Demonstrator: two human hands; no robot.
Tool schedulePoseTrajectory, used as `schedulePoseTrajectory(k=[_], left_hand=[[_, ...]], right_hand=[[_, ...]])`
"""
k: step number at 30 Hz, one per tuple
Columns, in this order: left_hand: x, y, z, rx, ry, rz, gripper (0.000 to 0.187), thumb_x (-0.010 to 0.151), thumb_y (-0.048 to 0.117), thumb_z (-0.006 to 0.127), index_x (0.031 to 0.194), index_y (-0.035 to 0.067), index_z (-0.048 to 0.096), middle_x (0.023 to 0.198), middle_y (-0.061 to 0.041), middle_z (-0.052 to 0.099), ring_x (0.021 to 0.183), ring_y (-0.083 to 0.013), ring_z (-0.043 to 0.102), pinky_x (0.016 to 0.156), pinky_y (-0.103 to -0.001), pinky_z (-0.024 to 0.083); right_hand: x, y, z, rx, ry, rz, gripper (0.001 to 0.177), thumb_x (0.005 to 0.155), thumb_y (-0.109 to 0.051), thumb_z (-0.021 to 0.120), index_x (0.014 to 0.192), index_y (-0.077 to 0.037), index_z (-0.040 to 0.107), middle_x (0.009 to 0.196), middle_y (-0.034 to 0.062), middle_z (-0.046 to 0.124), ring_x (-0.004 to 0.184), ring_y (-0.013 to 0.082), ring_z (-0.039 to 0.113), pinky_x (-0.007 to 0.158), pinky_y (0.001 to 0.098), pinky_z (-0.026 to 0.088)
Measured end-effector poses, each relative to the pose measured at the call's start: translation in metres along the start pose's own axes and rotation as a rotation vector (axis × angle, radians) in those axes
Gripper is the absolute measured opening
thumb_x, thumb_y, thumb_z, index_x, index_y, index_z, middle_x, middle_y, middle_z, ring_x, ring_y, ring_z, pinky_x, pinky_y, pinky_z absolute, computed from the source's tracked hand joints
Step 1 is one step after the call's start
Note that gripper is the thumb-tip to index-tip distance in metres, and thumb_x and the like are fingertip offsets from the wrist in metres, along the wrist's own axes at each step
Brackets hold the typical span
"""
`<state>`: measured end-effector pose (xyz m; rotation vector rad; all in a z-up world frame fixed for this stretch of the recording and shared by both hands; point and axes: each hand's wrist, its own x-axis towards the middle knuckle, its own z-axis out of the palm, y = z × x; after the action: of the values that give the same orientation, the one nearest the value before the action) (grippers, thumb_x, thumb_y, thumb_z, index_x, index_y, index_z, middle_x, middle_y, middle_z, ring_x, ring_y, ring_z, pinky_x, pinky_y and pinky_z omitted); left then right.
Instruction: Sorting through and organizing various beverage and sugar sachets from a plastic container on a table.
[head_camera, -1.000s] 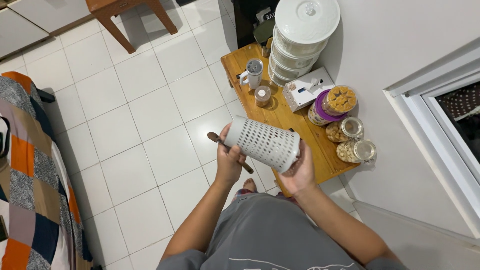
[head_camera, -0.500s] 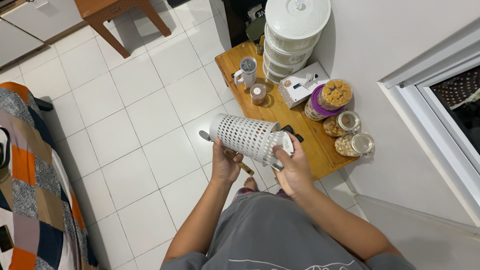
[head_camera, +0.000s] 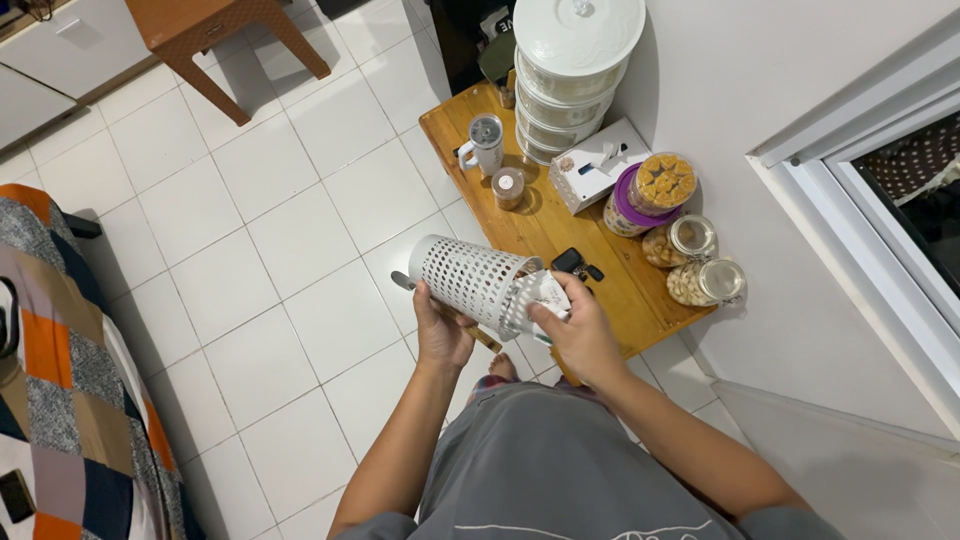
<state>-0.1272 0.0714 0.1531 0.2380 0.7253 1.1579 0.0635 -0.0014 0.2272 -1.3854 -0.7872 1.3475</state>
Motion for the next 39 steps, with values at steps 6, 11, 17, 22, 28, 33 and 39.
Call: schedulePoseTrajectory(k=[6,11,17,22,28,33,39], left_hand=[[0.009,-0.006,-0.010,-0.041,-0.036,-0.025,0.062,0.094,0.062,0.062,0.123,0.007,0.058,0.104,-0.003,0.067,0.073,-0.0041,0.060,0.049,-0.016,0.044],[0.013,-0.007,-0.005,-0.071,-0.087,-0.037,0.061,0.095,0.061,0.065,0.119,0.006,0.061,0.100,-0.003,0.067,0.066,-0.0033,0.056,0.048,-0.016,0.045],[0.019,-0.014,-0.016,-0.099,0.036,-0.126,0.067,0.089,0.064,0.064,0.121,0.006,0.062,0.103,-0.003,0.069,0.076,-0.0056,0.068,0.051,-0.015,0.052],[0.005,0.000,0.032,-0.170,0.041,-0.218,0.075,0.086,0.065,0.058,0.134,0.007,0.055,0.125,-0.010,0.068,0.110,-0.0214,0.071,0.095,-0.039,0.064],[0.010,-0.005,0.021,-0.202,0.009,-0.222,0.078,0.090,0.068,0.056,0.142,0.010,0.050,0.136,-0.012,0.062,0.124,-0.0288,0.063,0.107,-0.050,0.054],[0.007,-0.004,0.025,-0.214,0.018,-0.239,0.078,0.090,0.068,0.054,0.145,0.013,0.048,0.139,-0.011,0.061,0.127,-0.0288,0.061,0.108,-0.051,0.052],[0.006,0.000,0.024,-0.155,0.009,-0.193,0.075,0.091,0.067,0.052,0.138,0.009,0.053,0.130,-0.011,0.066,0.117,-0.0243,0.068,0.101,-0.043,0.059]], right_hand=[[0.000,-0.005,-0.010,-0.207,0.080,-0.059,0.040,0.092,-0.017,0.073,0.127,0.002,0.063,0.100,0.0058,0.077,0.086,0.0068,0.068,0.075,0.0256,0.057],[-0.004,-0.009,-0.016,-0.322,0.147,-0.102,0.039,0.090,-0.018,0.076,0.123,0.002,0.069,0.094,0.0062,0.079,0.080,0.0070,0.069,0.070,0.0251,0.057],[0.001,0.015,-0.035,-0.151,0.123,-0.194,0.035,0.090,-0.011,0.077,0.119,0.005,0.068,0.102,0.0080,0.076,0.088,0.0089,0.069,0.076,0.0261,0.058],[0.004,0.025,-0.046,0.477,0.028,-0.088,0.039,0.091,-0.002,0.073,0.126,0.005,0.057,0.116,0.0132,0.070,0.104,0.0205,0.069,0.093,0.0382,0.059],[0.006,0.030,-0.062,0.744,-0.122,0.056,0.046,0.090,-0.018,0.077,0.127,-0.002,0.057,0.119,0.0112,0.069,0.110,0.0223,0.068,0.094,0.0400,0.058],[0.008,0.057,-0.075,0.908,-0.203,0.147,0.044,0.097,-0.020,0.077,0.133,-0.004,0.058,0.121,0.0098,0.069,0.110,0.0220,0.067,0.082,0.0369,0.057],[0.006,0.050,-0.062,1.052,-0.258,0.215,0.047,0.095,-0.019,0.072,0.138,-0.007,0.057,0.129,0.0127,0.068,0.116,0.0273,0.066,0.092,0.0411,0.059]])
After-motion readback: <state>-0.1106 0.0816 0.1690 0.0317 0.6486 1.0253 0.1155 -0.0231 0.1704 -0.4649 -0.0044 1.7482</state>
